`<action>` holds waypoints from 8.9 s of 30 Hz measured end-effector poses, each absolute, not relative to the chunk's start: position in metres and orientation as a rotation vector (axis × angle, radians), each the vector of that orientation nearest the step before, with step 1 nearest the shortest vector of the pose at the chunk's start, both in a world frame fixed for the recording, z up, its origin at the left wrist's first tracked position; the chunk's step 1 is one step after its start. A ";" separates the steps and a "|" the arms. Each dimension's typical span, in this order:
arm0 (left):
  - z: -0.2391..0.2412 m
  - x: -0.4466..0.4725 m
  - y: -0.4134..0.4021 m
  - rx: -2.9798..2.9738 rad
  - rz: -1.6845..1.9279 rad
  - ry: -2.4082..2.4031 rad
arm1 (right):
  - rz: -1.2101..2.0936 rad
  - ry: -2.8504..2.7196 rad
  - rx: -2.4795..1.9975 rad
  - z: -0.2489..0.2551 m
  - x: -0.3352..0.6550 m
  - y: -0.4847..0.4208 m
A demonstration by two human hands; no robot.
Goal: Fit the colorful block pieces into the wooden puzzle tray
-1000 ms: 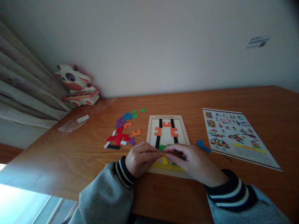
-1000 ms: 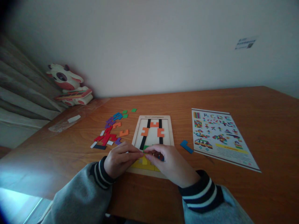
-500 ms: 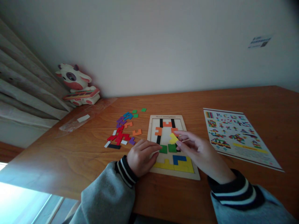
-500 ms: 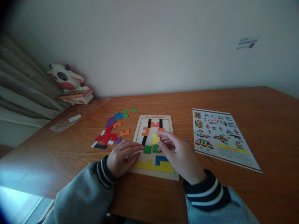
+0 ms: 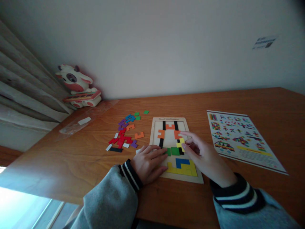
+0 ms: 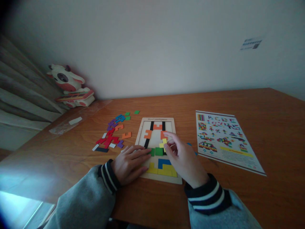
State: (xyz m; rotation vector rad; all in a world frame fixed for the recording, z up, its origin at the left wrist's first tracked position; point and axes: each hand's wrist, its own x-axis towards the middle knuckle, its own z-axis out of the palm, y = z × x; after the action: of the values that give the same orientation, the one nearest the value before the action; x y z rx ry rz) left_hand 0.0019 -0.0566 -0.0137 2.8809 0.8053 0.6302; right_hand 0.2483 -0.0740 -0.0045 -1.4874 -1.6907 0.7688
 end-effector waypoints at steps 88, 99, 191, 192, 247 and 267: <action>-0.020 -0.038 -0.075 2.944 0.624 0.863 | 0.475 -1.967 -1.536 -0.004 0.231 -0.060; -0.019 -0.025 -0.071 2.967 0.652 0.843 | 0.447 -2.112 -1.428 0.001 0.243 -0.075; -0.020 0.012 -0.071 2.726 0.710 1.228 | 0.102 -1.896 -1.679 -0.032 0.234 -0.046; -0.020 0.011 -0.071 2.729 0.709 1.230 | 0.111 -1.869 -1.670 -0.033 0.234 -0.046; -0.018 -0.006 -0.057 2.819 0.681 1.181 | -0.169 -1.872 -1.940 -0.022 0.291 -0.051; -0.018 -0.004 -0.061 2.826 0.664 1.220 | 0.666 -1.887 -1.687 -0.041 0.238 -0.051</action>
State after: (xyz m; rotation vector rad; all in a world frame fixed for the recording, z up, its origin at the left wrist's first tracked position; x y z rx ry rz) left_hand -0.0043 -0.0612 -0.0183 2.8260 1.2203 0.6645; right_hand 0.2383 -0.0506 -0.0406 -1.6866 -1.8871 0.6664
